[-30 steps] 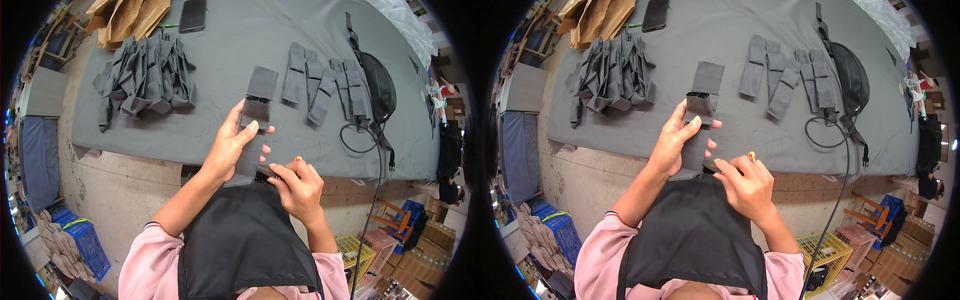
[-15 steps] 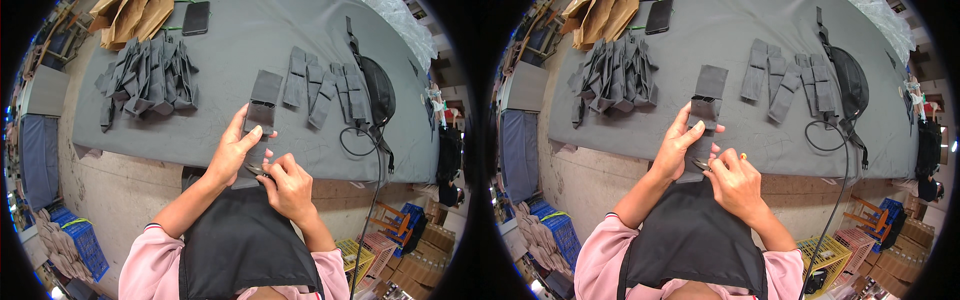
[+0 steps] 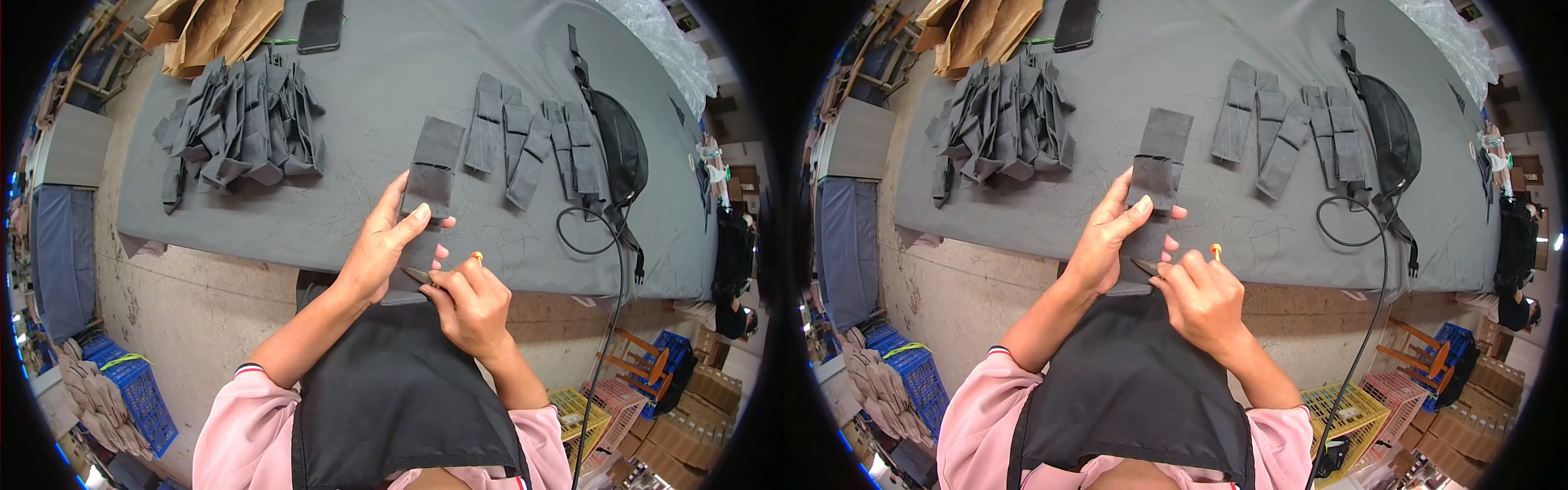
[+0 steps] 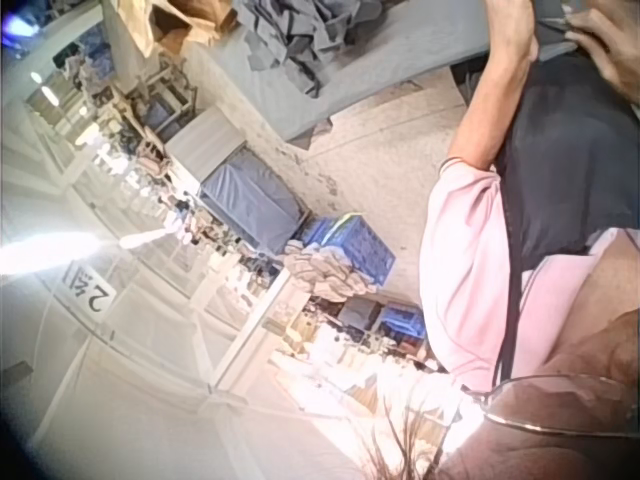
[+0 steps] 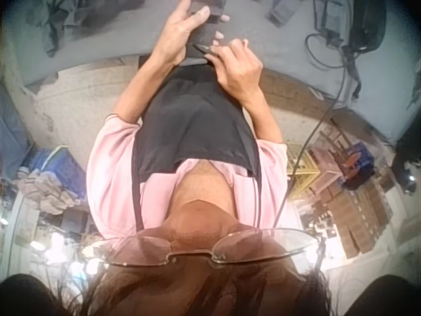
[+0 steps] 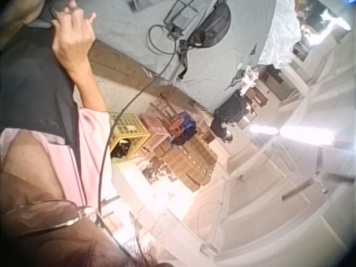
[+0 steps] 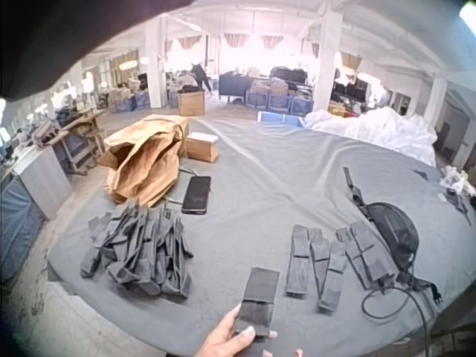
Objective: The person trims excess threads and edges from multiple gray fabric straps using a small pair of scissors. They handle each strap individually, snipping loose threads and then placing the finished pieces on the table.
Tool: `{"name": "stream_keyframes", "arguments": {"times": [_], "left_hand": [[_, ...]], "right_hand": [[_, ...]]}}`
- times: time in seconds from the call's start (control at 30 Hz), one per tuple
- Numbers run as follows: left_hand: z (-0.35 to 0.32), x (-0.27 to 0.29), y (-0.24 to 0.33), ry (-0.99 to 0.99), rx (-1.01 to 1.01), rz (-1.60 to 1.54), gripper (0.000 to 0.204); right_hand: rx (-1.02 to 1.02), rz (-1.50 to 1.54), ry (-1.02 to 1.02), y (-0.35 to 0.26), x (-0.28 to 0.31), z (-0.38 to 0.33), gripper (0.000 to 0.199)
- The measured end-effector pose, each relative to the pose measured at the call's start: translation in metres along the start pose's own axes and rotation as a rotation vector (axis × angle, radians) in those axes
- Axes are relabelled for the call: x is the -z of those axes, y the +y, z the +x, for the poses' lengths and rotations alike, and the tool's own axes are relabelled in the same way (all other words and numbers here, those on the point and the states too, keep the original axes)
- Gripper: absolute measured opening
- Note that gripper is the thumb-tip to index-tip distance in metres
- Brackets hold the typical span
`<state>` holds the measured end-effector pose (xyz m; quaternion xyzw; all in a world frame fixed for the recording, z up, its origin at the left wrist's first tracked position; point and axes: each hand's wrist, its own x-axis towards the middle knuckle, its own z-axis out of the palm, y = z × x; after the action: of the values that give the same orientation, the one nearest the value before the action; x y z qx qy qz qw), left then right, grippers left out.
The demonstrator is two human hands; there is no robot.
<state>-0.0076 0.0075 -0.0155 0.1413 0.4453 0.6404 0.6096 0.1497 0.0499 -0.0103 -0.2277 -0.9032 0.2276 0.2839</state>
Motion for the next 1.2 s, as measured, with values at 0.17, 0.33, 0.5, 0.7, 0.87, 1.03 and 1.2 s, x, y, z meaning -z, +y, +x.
{"name": "stream_keyframes", "arguments": {"times": [0.17,0.33,0.5,0.7,0.87,1.03,1.2], "left_hand": [[0.010,0.013,-0.008,0.001,0.113,-0.053,0.058],[-0.007,0.007,-0.012,-0.060,0.041,0.165,0.076],[-0.022,0.003,-0.023,-0.075,0.056,0.230,0.086],[-0.032,0.001,-0.027,-0.024,0.262,0.046,0.074],[-0.031,0.013,-0.035,-0.163,-0.065,0.587,0.042],[-0.021,0.004,-0.009,-0.214,-0.822,1.248,0.045],[-0.015,0.017,-0.012,-0.160,-0.709,1.183,0.033]], "right_hand": [[-0.460,0.432,0.147,0.011,0.000,-0.010,0.033],[-0.366,0.311,0.145,0.008,0.002,-0.011,0.046],[-0.367,0.379,0.101,0.026,-0.019,0.009,0.028],[-0.769,1.116,0.357,0.032,-0.013,0.018,0.008],[-0.865,1.231,0.268,0.034,-0.008,0.026,0.008],[-0.956,1.414,-0.036,0.050,-0.025,0.033,0.012],[-0.810,1.167,0.083,0.046,-0.036,0.025,0.012]]}}
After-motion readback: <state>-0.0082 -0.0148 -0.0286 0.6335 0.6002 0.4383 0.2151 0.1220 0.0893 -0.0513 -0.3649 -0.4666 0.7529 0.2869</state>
